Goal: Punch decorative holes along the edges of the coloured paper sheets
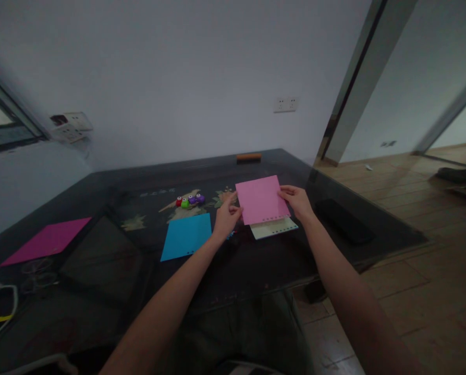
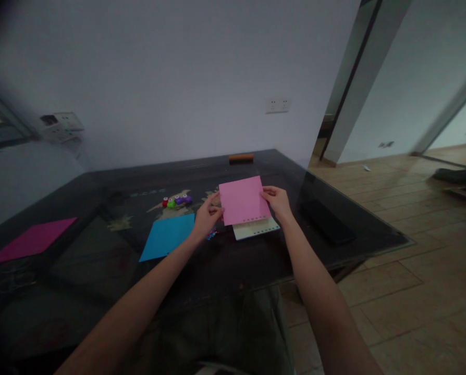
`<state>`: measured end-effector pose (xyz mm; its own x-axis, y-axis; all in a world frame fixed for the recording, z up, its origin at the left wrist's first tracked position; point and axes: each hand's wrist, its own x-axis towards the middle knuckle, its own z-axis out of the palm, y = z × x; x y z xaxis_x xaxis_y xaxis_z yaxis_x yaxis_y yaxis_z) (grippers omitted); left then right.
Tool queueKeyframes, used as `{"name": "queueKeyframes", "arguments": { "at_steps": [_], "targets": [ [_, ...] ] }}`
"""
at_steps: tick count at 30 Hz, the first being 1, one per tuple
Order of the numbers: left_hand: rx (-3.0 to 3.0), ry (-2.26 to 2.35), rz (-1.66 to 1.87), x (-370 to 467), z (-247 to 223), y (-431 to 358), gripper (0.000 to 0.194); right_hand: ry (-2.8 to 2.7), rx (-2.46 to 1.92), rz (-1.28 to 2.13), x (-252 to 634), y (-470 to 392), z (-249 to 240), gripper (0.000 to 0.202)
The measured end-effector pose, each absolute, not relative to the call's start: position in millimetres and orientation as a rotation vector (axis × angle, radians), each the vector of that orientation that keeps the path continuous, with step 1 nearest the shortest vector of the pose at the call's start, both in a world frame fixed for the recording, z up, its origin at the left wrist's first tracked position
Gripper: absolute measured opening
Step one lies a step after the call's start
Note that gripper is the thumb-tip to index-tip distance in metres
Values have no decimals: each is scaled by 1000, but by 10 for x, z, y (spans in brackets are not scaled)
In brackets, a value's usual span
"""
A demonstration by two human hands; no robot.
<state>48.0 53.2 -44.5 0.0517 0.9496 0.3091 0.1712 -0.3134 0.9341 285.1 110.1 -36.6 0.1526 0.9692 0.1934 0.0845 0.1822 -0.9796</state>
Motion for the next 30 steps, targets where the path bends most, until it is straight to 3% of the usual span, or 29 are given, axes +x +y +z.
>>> {"name": "queueKeyframes", "arguments": {
  "at_steps": [8, 21, 30],
  "targets": [
    [2152, 1474, 1203, 442, -488, 493, 23, -1284, -1447, 1026, 3053, 1099, -372, 27],
    [2498, 1666, 687, 591, -520, 302, 30, -1429, -1614, 1000, 3101, 1080, -409, 33],
    [2550, 1664, 575, 619, -540, 269, 36, -1463, -1610, 1010, 3090, 1100, -428, 32]
  ]
}}
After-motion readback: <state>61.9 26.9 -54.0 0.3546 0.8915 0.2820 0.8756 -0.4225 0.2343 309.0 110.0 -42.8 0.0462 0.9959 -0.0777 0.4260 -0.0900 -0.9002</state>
